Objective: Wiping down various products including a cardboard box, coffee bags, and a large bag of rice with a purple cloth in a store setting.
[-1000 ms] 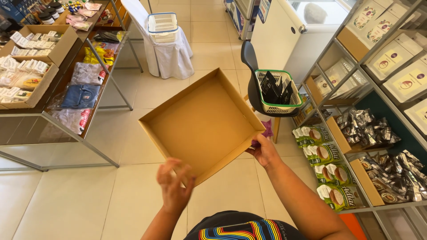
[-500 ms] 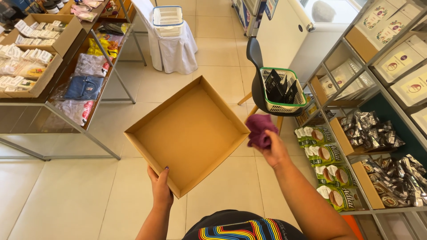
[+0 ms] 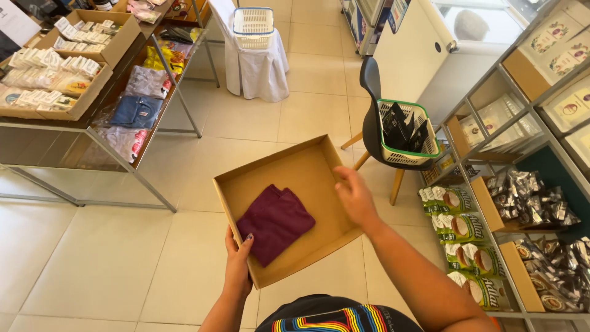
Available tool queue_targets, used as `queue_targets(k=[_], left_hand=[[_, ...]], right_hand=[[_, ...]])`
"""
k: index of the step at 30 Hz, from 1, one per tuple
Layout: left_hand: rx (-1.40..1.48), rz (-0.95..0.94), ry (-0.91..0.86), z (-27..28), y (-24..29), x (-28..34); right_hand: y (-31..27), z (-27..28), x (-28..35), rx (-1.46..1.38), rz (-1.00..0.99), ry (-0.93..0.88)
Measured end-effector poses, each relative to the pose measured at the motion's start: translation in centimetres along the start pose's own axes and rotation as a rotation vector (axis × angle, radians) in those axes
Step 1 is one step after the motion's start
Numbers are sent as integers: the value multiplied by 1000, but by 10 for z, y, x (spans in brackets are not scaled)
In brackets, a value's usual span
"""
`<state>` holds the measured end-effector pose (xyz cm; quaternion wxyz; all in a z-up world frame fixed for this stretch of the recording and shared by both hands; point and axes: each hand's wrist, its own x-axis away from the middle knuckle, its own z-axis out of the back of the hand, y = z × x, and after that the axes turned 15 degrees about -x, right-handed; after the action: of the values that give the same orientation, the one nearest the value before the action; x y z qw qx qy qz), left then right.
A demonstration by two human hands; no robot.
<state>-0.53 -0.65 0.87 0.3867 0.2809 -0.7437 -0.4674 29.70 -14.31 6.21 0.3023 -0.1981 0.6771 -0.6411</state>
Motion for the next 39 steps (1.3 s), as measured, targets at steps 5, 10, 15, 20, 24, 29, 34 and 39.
queue_targets(k=[5, 10, 15, 20, 24, 29, 34, 39], left_hand=[[-34, 3, -99, -7, 2, 10], [-107, -39, -197, -11, 3, 20], [-117, -10, -206, -6, 14, 34], [-78, -21, -135, -2, -18, 29], [-97, 41, -99, 0, -1, 37], [-73, -72, -19, 12, -9, 37], [-61, -69, 60, 16, -12, 30], [36, -37, 128, 3, -15, 23]], right_hand=[[-36, -69, 59, 823, 531, -800], [-16, -96, 70, 954, 513, -1243], [19, -70, 11, 1015, 509, -479], [-3, -116, 75, 951, 446, -844], [-4, -126, 61, 901, 629, -846], [28, -95, 7, 948, 468, -452], [25, -100, 25, 885, 165, -333], [10, -129, 90, 815, 366, -689]])
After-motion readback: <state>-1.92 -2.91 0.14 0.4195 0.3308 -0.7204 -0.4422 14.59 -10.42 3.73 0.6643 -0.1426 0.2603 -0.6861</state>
